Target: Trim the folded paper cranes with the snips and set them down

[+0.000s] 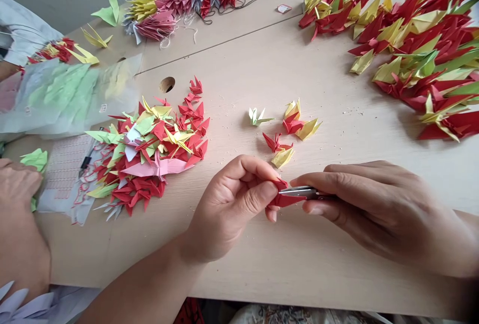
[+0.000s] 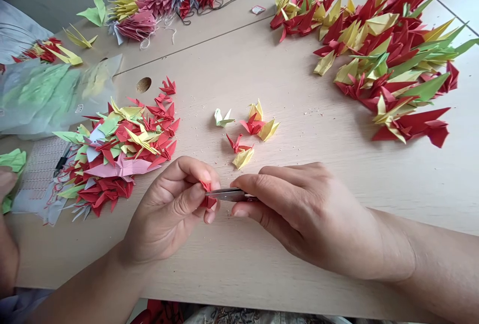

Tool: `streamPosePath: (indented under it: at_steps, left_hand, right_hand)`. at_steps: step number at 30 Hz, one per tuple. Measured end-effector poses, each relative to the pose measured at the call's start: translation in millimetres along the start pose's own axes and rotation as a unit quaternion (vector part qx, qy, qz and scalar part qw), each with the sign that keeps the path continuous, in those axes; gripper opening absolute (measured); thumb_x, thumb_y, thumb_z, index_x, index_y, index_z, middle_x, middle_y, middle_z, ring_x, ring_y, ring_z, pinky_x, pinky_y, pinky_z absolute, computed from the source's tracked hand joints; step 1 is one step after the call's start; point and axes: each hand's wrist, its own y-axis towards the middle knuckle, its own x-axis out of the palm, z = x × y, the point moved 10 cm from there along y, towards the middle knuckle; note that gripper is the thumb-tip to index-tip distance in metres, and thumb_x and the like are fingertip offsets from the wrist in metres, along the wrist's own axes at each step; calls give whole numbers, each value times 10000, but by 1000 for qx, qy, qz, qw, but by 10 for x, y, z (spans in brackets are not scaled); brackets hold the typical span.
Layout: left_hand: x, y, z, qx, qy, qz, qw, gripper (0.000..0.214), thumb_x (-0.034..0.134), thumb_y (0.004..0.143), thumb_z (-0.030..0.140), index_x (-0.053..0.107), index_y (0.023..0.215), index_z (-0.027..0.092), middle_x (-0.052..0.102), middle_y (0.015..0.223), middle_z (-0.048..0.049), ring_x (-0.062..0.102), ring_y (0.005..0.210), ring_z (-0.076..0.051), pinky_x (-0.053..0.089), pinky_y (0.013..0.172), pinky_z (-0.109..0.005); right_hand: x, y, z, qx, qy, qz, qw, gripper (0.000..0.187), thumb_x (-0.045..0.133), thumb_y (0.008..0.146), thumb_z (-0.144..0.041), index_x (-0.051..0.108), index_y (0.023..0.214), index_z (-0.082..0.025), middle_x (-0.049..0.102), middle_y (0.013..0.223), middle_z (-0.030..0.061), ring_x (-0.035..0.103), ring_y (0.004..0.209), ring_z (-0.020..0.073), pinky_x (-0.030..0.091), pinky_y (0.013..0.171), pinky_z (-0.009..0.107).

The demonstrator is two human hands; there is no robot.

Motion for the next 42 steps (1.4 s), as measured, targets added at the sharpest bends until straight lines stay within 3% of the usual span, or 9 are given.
streamPosePath:
  at_steps: [10, 15, 20, 24, 29, 31, 34, 37, 42]
  left_hand:
    - [15, -15, 41, 38, 2, -32, 999, 128, 684, 967, 118, 724, 998, 236, 700, 986, 13, 725, 846, -76, 612, 807, -187]
    - [-1, -27, 47, 36, 8, -23, 999, 177, 715, 930, 63, 715, 952, 239, 697, 1057, 14, 700, 917, -58, 593, 849, -157]
    - [9, -36, 64, 25, 22, -10, 999, 185, 765, 882, 50, 692, 863, 219, 673, 1049, 28, 655, 884, -36, 575, 842, -132]
    - [1, -39, 56, 16, 26, -1, 1000, 182, 779, 875, 66, 676, 828, 208, 661, 1035, 35, 618, 828, -19, 554, 806, -107]
    - [-23, -38, 58, 23, 62, 10, 998, 191, 801, 859, 87, 659, 809, 205, 649, 1020, 24, 599, 818, -33, 545, 768, -111]
    - [-17, -42, 83, 40, 98, 10, 994, 201, 799, 852, 80, 650, 803, 205, 641, 1024, 15, 620, 855, -52, 554, 777, -130]
    - [-7, -67, 174, 95, 196, 20, 976, 209, 790, 843, 66, 645, 794, 208, 622, 1043, -1, 657, 930, -93, 572, 813, -175]
    - [49, -129, 306, 182, 343, 28, 921, 207, 788, 831, 63, 661, 818, 226, 629, 1052, -20, 669, 999, -149, 580, 884, -257]
    - [201, -251, 423, 287, 486, 19, 825, 238, 782, 802, 38, 679, 883, 238, 630, 1001, -21, 661, 912, -154, 588, 836, -273]
  right_hand:
    - [-13, 36, 60, 30, 30, -6, 999, 273, 451, 1103, -337, 590, 929, -179, 691, 713, 29, 608, 559, 125, 447, 534, 255]
    - [-60, -16, 232, 121, 47, 23, 991, 168, 544, 1068, -343, 592, 986, -204, 595, 672, -40, 497, 506, 84, 408, 488, 209]
    - [-55, -110, 469, 224, 150, 73, 960, 289, 674, 977, -490, 594, 1101, -242, 526, 685, -63, 473, 541, 97, 398, 456, 206]
    - [70, -144, 526, 267, 274, 52, 923, 238, 714, 955, -461, 578, 985, -268, 498, 707, -64, 461, 585, 97, 416, 500, 202]
    - [283, -123, 446, 292, 427, -15, 856, 191, 652, 1007, -405, 599, 921, -242, 447, 692, -69, 359, 561, 78, 308, 455, 202]
    - [435, -136, 417, 315, 501, -58, 804, 242, 683, 986, -436, 604, 912, -219, 432, 682, -77, 326, 535, 61, 266, 434, 198]
    - [658, -174, 300, 341, 619, -130, 695, 345, 730, 944, -476, 552, 842, -198, 374, 612, -112, 248, 460, 30, 197, 389, 182]
    - [731, -202, 228, 363, 678, -148, 622, 421, 789, 888, -473, 504, 766, -187, 368, 586, -124, 237, 436, 14, 177, 370, 167]
    - [756, -219, 209, 383, 707, -142, 577, 348, 846, 827, -354, 567, 750, -160, 386, 534, -129, 214, 406, 12, 117, 335, 164]
